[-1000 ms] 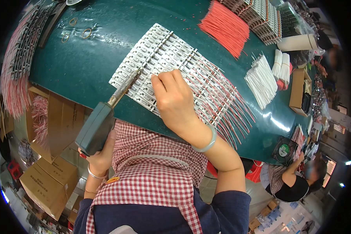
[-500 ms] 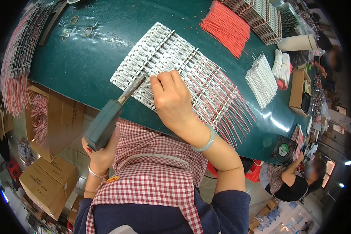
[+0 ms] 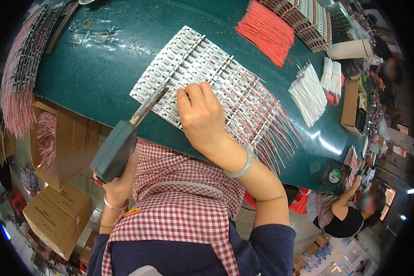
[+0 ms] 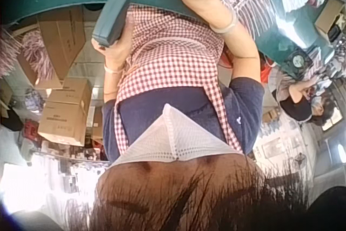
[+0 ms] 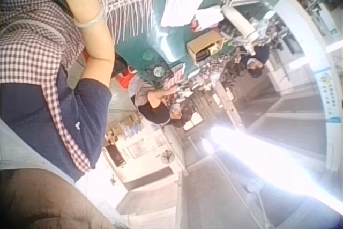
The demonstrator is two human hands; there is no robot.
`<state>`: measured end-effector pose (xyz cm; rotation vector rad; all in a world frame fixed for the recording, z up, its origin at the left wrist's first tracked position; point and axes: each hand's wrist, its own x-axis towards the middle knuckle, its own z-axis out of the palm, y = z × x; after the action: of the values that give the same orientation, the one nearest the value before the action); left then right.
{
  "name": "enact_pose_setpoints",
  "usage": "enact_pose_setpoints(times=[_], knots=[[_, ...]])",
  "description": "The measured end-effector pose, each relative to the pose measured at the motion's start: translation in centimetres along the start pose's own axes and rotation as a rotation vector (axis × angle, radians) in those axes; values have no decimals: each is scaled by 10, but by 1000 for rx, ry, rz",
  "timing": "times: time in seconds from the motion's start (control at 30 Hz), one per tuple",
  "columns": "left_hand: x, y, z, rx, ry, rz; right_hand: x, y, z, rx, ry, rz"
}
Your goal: The person uses a soldering iron to attach red and white wires to a grid of white plastic components on a green workbench. They repeatedly pick up individual wires, place them into slots on the components, and apply heat with the soldering iron to secure them.
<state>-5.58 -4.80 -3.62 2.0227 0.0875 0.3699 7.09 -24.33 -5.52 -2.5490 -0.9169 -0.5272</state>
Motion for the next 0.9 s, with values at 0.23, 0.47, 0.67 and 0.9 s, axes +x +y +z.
enact_pose_setpoints(times=[0.23,0.47,0.67,0.9], knots=[[-7,-2,1,-77,65,-82,1,1,-3,16,23,-5],[-9,-6,-1,-76,89,-65,-4,-7,-14,145,-14,86],[-11,-7,-2,-103,104,-91,-4,-11,-8,125,-68,133],[-12,-5,-3,-81,72,-95,-5,-10,1,149,31,132]])
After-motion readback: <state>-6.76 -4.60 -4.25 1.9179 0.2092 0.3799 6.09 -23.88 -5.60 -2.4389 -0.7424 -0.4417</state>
